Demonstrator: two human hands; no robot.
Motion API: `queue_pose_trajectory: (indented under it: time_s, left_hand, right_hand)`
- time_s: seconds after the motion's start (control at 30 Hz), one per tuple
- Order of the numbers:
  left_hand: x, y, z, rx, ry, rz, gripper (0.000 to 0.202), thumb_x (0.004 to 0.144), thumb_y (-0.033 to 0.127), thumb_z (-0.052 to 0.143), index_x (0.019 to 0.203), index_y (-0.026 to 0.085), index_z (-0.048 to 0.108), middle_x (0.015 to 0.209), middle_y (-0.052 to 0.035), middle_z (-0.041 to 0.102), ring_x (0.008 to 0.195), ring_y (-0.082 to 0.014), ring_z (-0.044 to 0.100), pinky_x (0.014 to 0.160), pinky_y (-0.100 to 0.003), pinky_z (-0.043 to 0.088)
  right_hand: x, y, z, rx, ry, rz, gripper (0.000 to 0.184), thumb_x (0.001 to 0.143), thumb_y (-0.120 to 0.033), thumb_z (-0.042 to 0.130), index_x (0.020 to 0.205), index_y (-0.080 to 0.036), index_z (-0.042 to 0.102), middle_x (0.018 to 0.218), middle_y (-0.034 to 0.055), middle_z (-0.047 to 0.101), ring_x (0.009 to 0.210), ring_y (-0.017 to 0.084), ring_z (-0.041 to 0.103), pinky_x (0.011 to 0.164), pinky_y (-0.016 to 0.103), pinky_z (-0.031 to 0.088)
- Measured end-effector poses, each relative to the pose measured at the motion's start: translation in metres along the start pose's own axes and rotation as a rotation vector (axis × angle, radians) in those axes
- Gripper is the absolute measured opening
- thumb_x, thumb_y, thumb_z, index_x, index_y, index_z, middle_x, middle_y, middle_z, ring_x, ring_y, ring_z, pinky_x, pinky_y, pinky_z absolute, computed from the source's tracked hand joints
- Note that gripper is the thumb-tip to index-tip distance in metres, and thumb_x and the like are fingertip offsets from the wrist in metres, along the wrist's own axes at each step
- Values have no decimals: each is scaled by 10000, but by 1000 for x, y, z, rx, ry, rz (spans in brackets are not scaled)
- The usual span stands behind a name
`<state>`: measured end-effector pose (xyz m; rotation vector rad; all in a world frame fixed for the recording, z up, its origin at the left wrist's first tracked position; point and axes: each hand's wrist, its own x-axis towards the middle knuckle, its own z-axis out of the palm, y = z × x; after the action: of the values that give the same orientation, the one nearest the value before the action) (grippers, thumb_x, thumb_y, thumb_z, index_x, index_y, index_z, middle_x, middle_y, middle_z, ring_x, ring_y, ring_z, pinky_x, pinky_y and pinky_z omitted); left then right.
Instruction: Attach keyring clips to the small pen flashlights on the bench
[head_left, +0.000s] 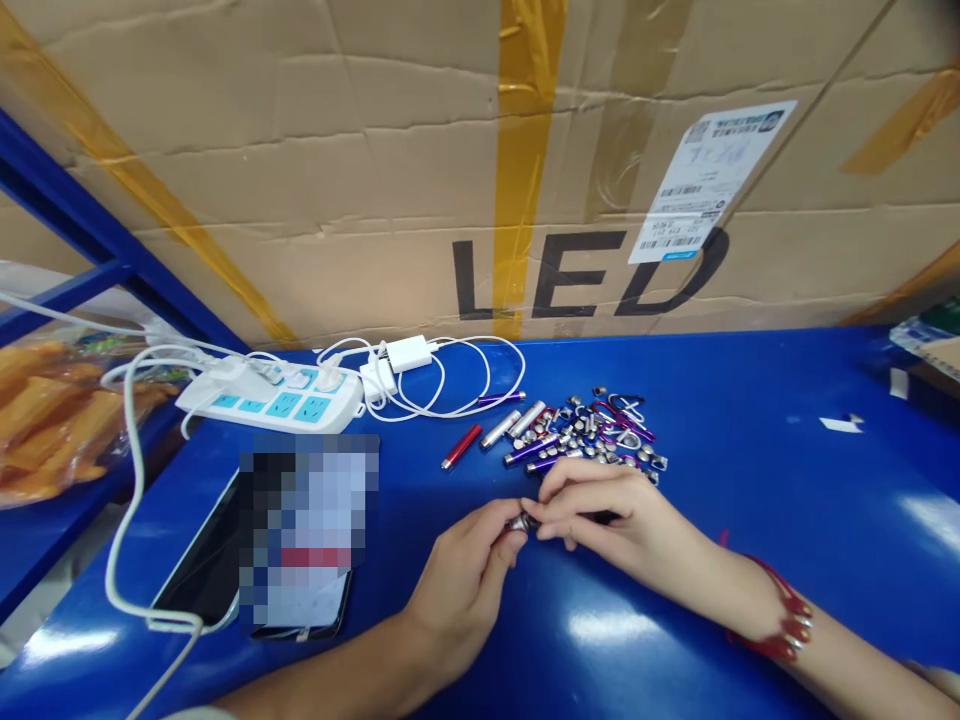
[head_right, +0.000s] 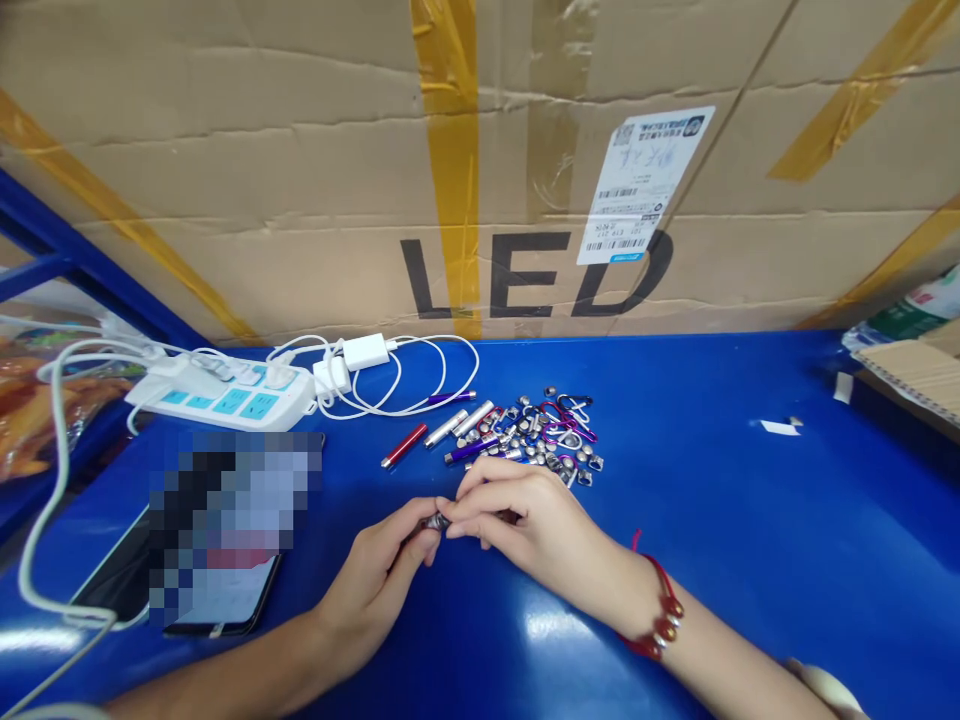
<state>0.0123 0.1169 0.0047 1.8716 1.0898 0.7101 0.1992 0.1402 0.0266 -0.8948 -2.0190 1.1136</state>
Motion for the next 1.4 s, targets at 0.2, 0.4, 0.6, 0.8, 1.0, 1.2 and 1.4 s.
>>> queue_pose_trajectory:
  time_s: [0.2,0.4,0.6,0.8,1.0,1.2,1.4]
  left_hand:
    - [2,-1,-1,-14,46,5,210,897,258,334,859,156,514,658,15,461,582,-90,405,573,-190,338]
    - [5,0,-5,-79,34,-25,206,905,277,322,850,157,481,628,35,421,548,-77,380,531,-182,318]
    - [4,0,-8,-29,17,33,172,898,244,345,971,164,478,709,14,499,603,-85,423,582,-183,350]
    - [-1,-4,-2,42,5,103,120,877,170,364,881,174,484,684,13,531,577,-81,450,548,-171,352]
    - [0,-4,-2,63,0,169,117,865,118,362,878,177,462,711,6,545,589,-79,470,563,-165,372]
    - [0,-8,0,34,-3,188,115,860,91,365,831,180,434,725,10,541,627,-72,489,604,-155,386]
    - [0,-9,1,96,99,280,158,840,56,383,886,186,460,730,4,536,649,-78,502,616,-161,399]
  right_hand:
    - [15,-11,-16,-198,-139,-95,177,862,-233,510,836,-182,678,882,37,576,739,89,557,653,196,455]
    - [33,-18,-25,-277,-237,-122,165,855,-188,511,855,-169,675,882,37,588,770,106,550,698,227,444]
    - [32,-12,-32,-239,-258,-152,158,848,-203,527,864,-169,680,872,34,599,760,102,556,695,225,441]
    - [21,-11,-32,-205,-283,-141,151,834,-202,551,790,-175,693,818,11,605,711,81,558,631,189,421]
    - [16,-9,-25,-281,-218,-139,154,830,-169,549,785,-192,694,812,-6,614,666,64,562,587,177,398]
    - [11,0,-18,-250,-155,-114,151,815,-167,567,756,-207,700,760,-19,611,625,56,553,574,176,400]
    - [10,1,-12,-235,-59,-155,165,812,-172,561,727,-195,701,713,-3,613,576,62,539,514,177,388]
